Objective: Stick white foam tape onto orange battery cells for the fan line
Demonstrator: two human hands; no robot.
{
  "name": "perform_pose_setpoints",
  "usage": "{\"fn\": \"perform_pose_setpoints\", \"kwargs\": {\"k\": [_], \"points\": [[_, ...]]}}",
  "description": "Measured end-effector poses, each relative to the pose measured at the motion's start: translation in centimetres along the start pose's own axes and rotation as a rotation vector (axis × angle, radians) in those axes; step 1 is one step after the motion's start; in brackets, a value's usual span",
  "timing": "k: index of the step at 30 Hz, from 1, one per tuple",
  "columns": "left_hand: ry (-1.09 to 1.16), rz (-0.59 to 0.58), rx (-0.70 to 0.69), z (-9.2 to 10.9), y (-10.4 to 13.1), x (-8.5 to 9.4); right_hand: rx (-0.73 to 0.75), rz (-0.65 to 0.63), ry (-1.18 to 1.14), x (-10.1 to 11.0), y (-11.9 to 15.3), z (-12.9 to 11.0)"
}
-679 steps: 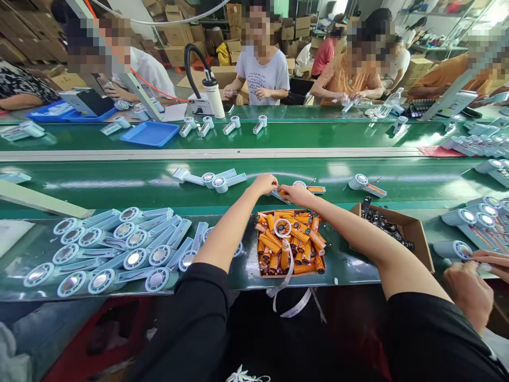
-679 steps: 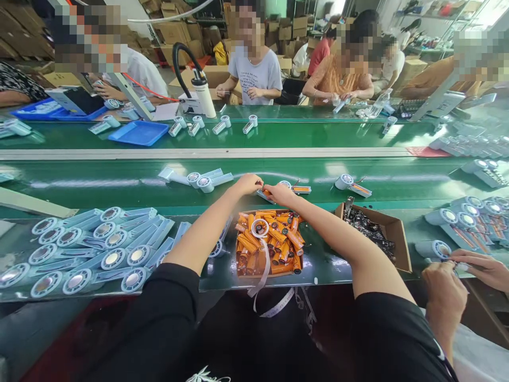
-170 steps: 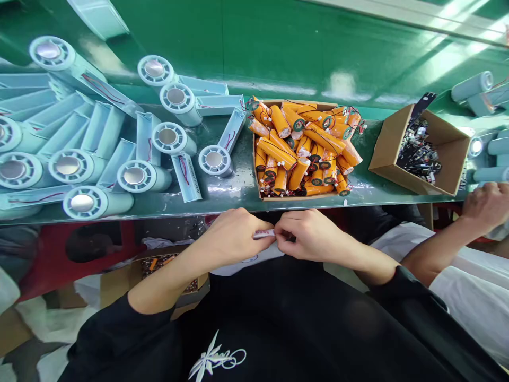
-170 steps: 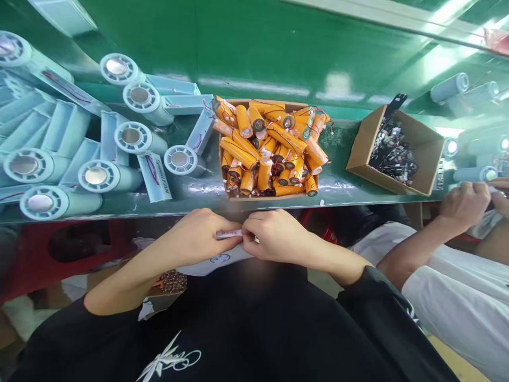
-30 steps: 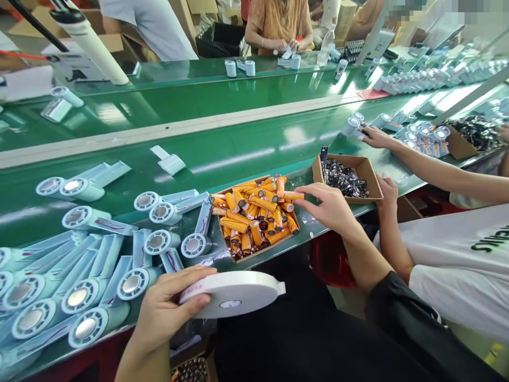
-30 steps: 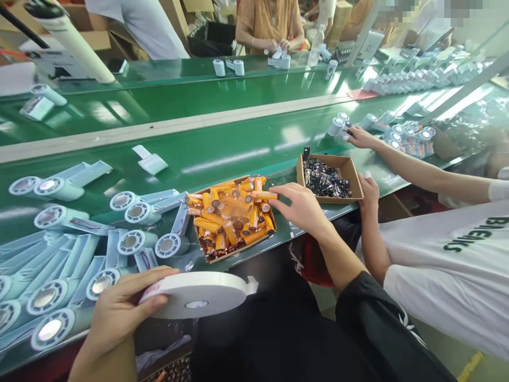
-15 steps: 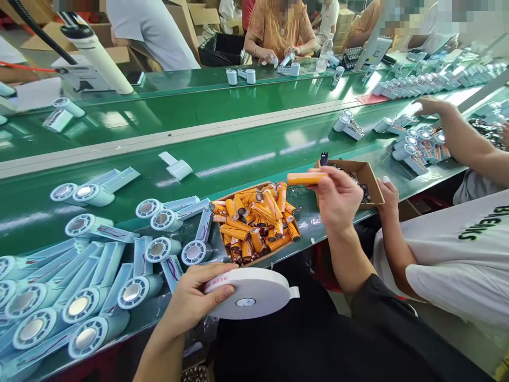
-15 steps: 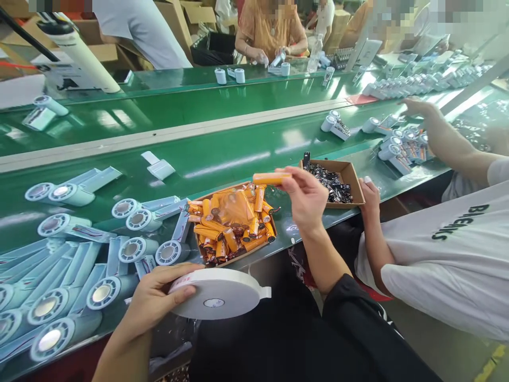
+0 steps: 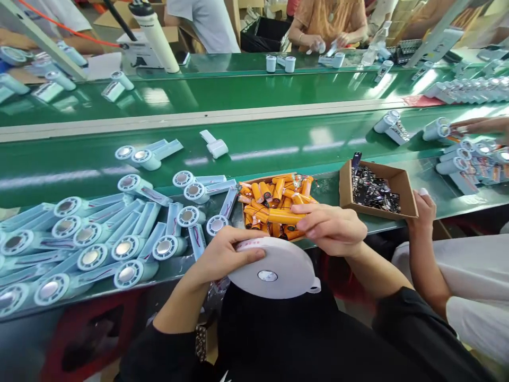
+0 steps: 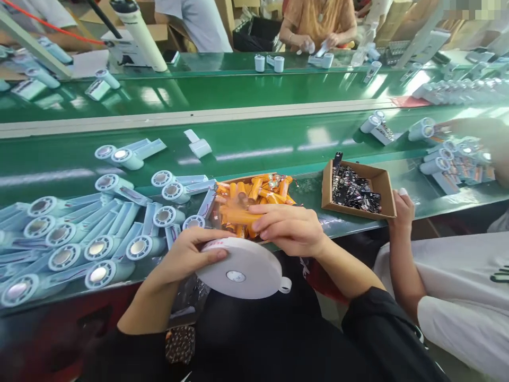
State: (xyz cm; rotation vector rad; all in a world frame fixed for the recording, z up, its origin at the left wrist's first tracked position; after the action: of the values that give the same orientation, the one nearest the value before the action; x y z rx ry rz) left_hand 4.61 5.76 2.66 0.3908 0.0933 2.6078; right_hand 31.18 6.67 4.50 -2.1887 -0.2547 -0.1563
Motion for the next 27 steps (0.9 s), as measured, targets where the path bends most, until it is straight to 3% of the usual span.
{"fn": "perform_pose_setpoints", "kwargs": {"k": [3,6,12,15,17,19,23,25,27], "points": [[0.028,-0.039,0.002,0.6,-0.3,0.2,0.082,-0.053,-0.051,-0.1,0.1,-0.2],[0.041,-0.072,0.011,0.9,-0.5,0.2,0.048,-0.112,-0.131,0.1,-0.1,-0.1],[0.035,-0.096,0.030,0.8,-0.1,0.2,-0.191,-0.511,-0.303,0.3,0.8,-0.3],[-0.047,-0.056,0.075,0.3,0.6,0.4,-0.387,-0.471,-0.364,0.5,1.9,-0.3],[-0.109,-0.041,0.086,0.2,1.0,0.3,-0.588,-0.381,-0.296,0.3,2.4,-0.2],[-0.169,-0.046,0.082,0.4,1.3,0.2,-0.732,-0.443,-0.177,-0.2,2.1,-0.4],[-0.255,-0.121,0.089,0.9,1.4,-0.5,-0.730,-0.740,0.012,-1.4,0.1,-1.1],[-0.267,-0.134,0.109,0.4,1.7,-1.1,-0.733,-0.782,0.055,-1.6,-0.1,-1.2],[-0.239,-0.100,0.147,-0.9,2.6,-1.8,-0.808,-0.740,0.000,-2.2,1.5,-1.1]]}}
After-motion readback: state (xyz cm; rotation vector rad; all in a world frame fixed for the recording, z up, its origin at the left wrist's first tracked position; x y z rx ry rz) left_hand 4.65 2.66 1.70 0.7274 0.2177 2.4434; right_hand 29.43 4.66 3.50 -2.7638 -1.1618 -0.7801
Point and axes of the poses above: each hand's wrist, its own y-axis away from the middle knuckle, its own x-axis out of the back of the hand, z = x × y, the point moved 2 cm from there along -y, towards the middle knuckle, and after that the axes turned 4 degrees about z, right-handed, at the moved point
